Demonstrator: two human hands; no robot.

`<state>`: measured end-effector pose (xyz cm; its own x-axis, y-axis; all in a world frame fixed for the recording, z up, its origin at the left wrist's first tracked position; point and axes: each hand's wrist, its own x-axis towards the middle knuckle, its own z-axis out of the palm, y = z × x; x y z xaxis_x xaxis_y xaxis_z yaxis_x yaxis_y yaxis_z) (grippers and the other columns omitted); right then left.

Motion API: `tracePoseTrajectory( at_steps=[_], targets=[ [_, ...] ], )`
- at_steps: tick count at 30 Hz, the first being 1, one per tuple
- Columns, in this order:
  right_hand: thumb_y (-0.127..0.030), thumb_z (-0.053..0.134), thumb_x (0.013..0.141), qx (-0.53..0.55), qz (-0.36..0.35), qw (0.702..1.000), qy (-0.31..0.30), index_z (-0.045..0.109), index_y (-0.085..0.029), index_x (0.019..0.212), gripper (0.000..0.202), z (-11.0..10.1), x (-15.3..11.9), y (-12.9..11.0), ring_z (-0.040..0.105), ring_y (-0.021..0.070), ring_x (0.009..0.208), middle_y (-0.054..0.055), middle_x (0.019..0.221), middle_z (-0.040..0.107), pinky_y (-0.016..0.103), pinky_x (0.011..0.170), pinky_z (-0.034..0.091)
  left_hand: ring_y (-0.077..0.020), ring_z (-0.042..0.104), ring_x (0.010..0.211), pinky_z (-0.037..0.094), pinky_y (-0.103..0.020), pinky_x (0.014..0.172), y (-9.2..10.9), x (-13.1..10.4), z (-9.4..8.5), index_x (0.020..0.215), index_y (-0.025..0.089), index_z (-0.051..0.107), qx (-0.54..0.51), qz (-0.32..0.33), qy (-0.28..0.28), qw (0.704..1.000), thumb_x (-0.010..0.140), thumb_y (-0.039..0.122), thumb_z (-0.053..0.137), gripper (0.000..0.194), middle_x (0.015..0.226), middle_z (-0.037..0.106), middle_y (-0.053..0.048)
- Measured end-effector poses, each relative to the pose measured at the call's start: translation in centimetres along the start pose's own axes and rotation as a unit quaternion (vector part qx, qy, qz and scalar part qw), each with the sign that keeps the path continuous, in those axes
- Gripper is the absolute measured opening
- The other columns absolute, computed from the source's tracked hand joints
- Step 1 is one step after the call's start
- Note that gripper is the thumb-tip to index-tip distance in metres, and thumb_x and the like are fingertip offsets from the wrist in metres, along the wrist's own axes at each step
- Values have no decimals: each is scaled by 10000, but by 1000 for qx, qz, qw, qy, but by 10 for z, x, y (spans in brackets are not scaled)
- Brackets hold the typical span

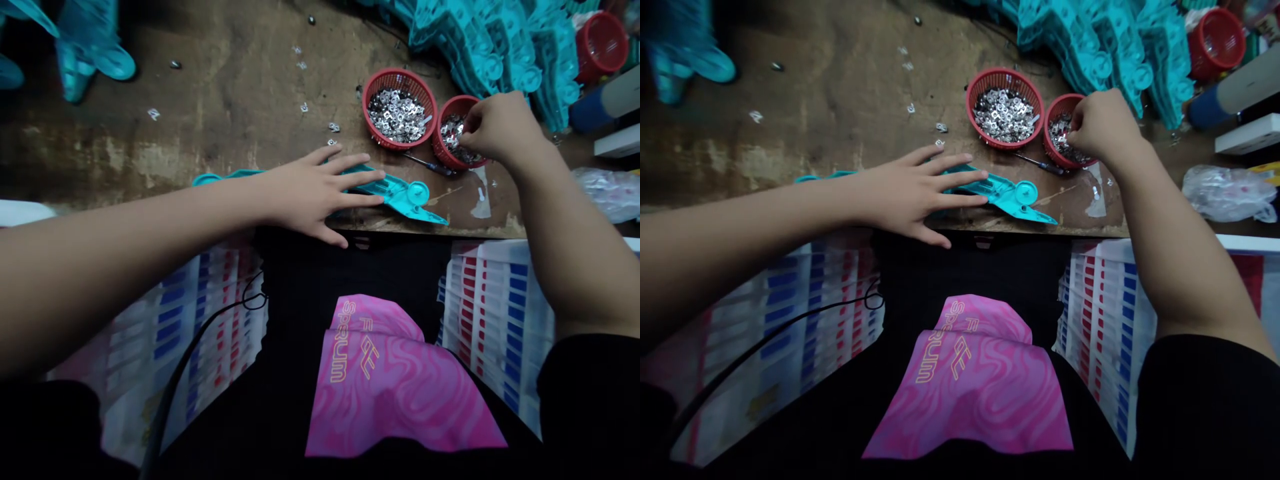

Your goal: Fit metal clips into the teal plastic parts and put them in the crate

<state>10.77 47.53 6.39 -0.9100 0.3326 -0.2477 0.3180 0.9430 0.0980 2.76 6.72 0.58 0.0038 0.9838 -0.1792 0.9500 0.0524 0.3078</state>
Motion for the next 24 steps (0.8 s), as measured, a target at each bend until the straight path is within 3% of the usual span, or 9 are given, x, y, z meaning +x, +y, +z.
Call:
tracePoseTrajectory(
  at_steps=[4,7,15,20,24],
  targets=[
    [-155,809,1125,-11,-3,1000,-5,956,-13,1393,337,-1,-2,-5,843,433,1445,242,1367,905,541,1350,616,-549,106,2078,79,-789,1679,-2,4,11,2091,438,398,-21,-17,-16,1000,1098,834,856,1162,2239,76,-27],
    [-122,808,1123,-29,4,999,-12,961,-54,1415,337,-1,-1,-6,852,430,1440,241,1396,906,516,1312,651,-565,141,2069,103,-799,1671,-5,2,13,2081,491,400,-40,-20,-7,999,1101,836,841,1129,2233,158,-6],
    [-72,655,1255,-7,-10,998,-62,888,-68,1749,546,10,2,-9,737,450,1679,295,1703,790,552,1459,545,-584,165,2061,117,-798,1672,-3,1,12,2080,465,415,-39,-11,-1,999,1128,695,861,1076,2236,109,-37],
    [-133,691,1242,-12,3,998,-66,945,-78,1639,475,19,7,-12,753,513,1637,314,1624,817,634,1394,598,-569,120,2071,100,-785,1675,-3,0,14,2086,447,403,-31,-14,-8,999,1172,667,800,1021,2241,59,-38],
    [-146,737,1231,13,-12,997,-70,953,-21,1483,355,21,10,-6,768,486,1614,333,1596,818,635,1449,570,-571,158,2065,120,-771,1677,-3,0,15,2074,474,423,-41,-16,4,999,1157,692,821,1023,2239,122,-26]
  ],
)
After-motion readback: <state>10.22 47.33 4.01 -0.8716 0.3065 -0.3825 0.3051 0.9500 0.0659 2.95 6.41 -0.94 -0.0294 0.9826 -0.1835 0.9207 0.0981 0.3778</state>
